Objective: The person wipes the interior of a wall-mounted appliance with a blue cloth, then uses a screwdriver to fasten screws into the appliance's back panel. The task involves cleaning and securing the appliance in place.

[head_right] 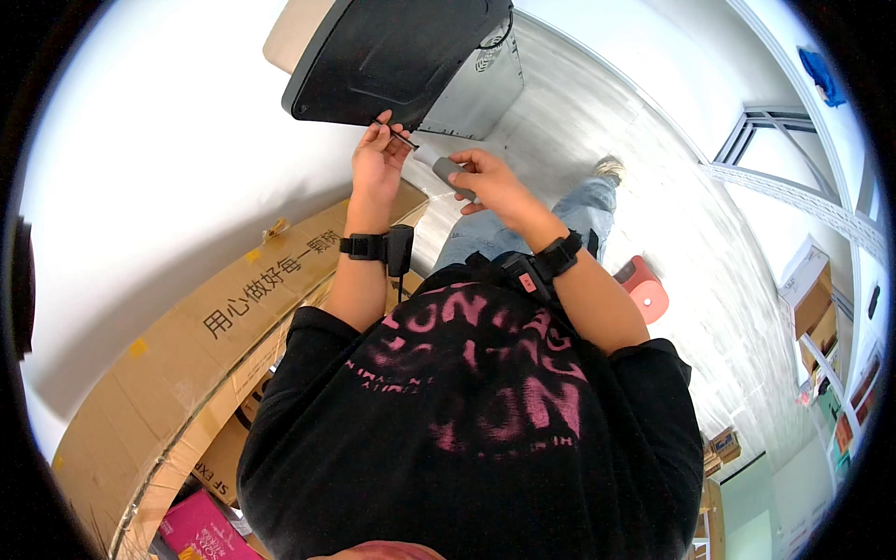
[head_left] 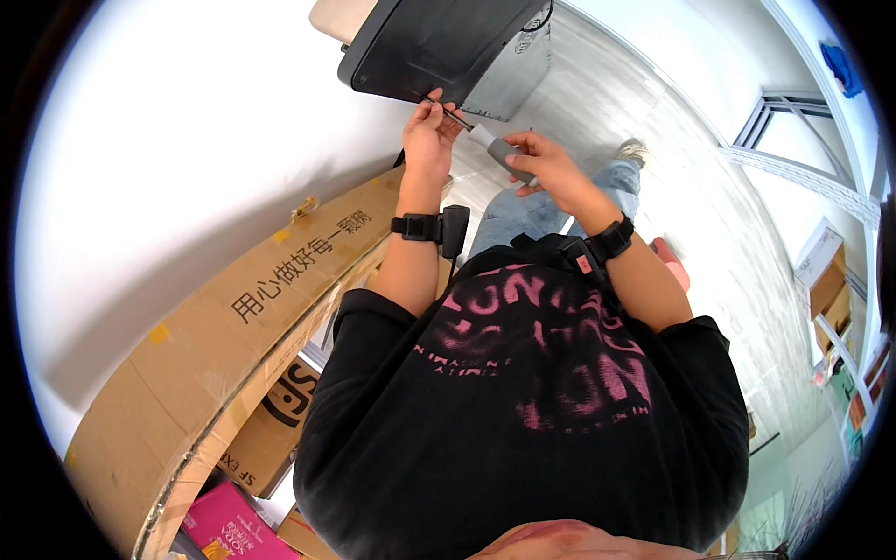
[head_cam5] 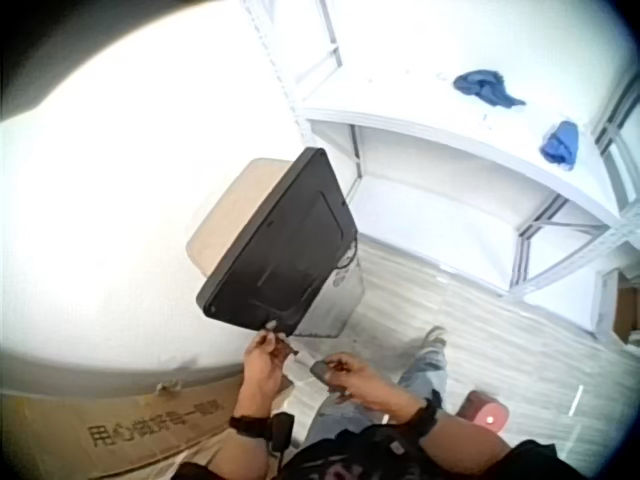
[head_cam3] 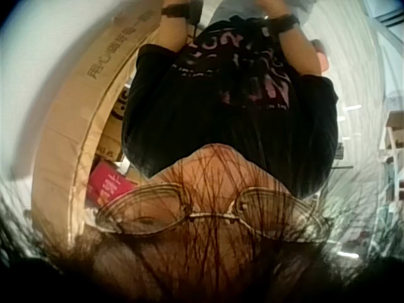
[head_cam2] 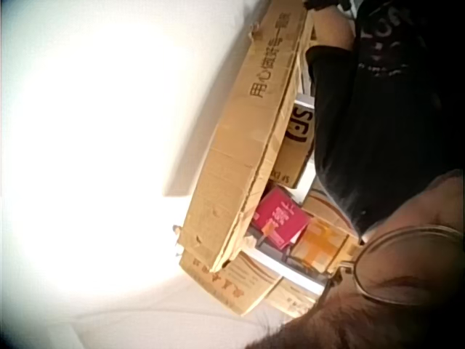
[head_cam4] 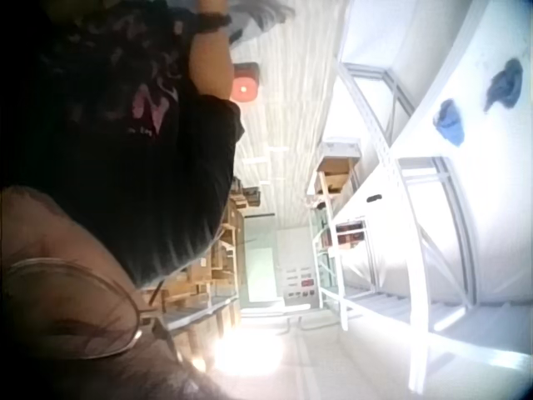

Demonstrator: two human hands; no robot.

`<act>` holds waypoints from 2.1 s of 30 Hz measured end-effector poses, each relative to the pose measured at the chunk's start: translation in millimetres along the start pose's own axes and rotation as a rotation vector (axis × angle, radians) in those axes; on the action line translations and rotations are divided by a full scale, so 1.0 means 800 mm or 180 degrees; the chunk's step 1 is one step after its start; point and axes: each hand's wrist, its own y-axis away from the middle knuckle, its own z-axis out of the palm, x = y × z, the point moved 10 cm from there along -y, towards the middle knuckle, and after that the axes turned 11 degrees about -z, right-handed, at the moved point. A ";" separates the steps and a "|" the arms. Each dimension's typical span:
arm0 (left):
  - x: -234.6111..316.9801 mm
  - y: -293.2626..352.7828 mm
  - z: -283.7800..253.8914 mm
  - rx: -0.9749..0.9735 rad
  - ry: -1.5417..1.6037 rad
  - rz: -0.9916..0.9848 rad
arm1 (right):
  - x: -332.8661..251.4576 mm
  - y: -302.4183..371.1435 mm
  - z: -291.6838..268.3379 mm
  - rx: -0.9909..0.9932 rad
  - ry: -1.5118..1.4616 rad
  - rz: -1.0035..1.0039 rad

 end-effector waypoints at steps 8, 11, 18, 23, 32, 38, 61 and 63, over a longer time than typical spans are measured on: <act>-0.001 -0.002 0.003 -0.0148 0.0034 -0.0051 | 0.001 0.001 -0.003 -0.0024 -0.0052 -0.0108; -0.002 -0.002 0.002 -0.0168 0.0050 -0.0072 | -0.003 0.002 -0.003 0.0006 -0.0049 -0.0148; 0.000 0.002 0.005 -0.0191 0.0019 -0.0118 | -0.004 0.002 -0.008 0.0019 -0.0069 -0.0205; 0.001 0.002 0.005 -0.0220 0.0032 -0.0094 | -0.006 0.002 -0.007 0.0086 -0.0126 -0.0167; 0.002 0.000 0.002 -0.0226 0.0040 -0.0016 | -0.008 -0.001 -0.004 0.0081 -0.0111 -0.0227; -0.003 -0.004 0.000 -0.0159 0.0018 -0.0032 | -0.019 -0.015 -0.013 0.0263 0.0653 -0.1156; 0.000 -0.007 -0.008 0.0260 0.0221 0.0178 | 0.009 0.001 0.007 -0.0189 -0.0414 0.0211; -0.001 -0.006 -0.008 0.0241 0.0230 0.0158 | 0.018 -0.001 0.011 -0.0428 -0.0518 0.0275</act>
